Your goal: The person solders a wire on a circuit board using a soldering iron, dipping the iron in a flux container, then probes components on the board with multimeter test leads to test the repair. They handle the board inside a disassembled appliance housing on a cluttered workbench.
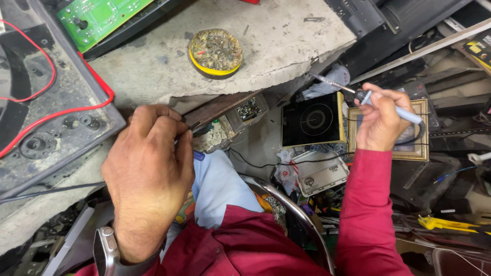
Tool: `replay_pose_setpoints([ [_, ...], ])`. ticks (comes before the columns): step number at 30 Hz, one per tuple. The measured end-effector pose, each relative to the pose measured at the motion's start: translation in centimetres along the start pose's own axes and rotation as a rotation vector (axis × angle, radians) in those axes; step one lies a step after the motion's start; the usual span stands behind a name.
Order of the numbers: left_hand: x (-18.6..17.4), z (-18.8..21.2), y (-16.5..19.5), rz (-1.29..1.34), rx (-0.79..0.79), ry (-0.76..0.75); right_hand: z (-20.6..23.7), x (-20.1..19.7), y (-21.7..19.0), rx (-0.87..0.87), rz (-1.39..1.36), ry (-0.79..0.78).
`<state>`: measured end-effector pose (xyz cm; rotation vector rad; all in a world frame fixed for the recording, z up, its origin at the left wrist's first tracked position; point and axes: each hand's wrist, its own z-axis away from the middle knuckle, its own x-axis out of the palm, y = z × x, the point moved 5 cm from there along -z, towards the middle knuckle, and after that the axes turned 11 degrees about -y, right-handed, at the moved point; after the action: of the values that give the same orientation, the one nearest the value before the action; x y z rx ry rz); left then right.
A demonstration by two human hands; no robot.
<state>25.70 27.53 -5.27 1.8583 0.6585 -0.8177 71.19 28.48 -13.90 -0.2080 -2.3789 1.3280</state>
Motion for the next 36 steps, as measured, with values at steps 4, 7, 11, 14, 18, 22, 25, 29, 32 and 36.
replay_pose_setpoints([
  [4,0.2,0.1,-0.1,-0.004,0.001,0.008,-1.5,2.5,4.5,0.081,-0.045,-0.022],
  [7,0.4,0.2,-0.3,0.000,0.006,0.015,-2.0,4.3,7.3,0.145,-0.066,-0.055],
  [11,0.4,0.1,-0.3,0.035,0.003,0.005,-2.2,5.9,9.6,0.203,-0.115,-0.124],
  [14,-0.1,-0.1,0.3,0.058,0.052,0.021,-1.7,5.8,10.6,0.266,-0.134,-0.103],
  [18,-0.5,-0.1,1.2,0.165,0.052,-0.031,0.6,5.0,11.8,0.432,-0.108,-0.133],
  [22,-0.6,-0.5,1.5,0.255,0.025,0.004,4.4,4.6,13.2,0.606,-0.078,-0.215],
  [25,-0.3,-1.1,1.5,0.227,0.024,0.034,7.1,4.1,14.6,0.704,-0.030,-0.255],
  [29,0.5,-1.3,1.0,0.279,0.015,0.110,10.3,2.5,17.0,0.772,0.036,-0.261],
  [32,1.8,-1.5,0.6,0.247,0.037,0.166,12.8,1.9,19.1,0.737,0.150,-0.242],
  [36,3.5,-1.7,0.1,0.094,0.045,0.166,17.5,4.7,21.0,0.666,0.313,-0.378],
])
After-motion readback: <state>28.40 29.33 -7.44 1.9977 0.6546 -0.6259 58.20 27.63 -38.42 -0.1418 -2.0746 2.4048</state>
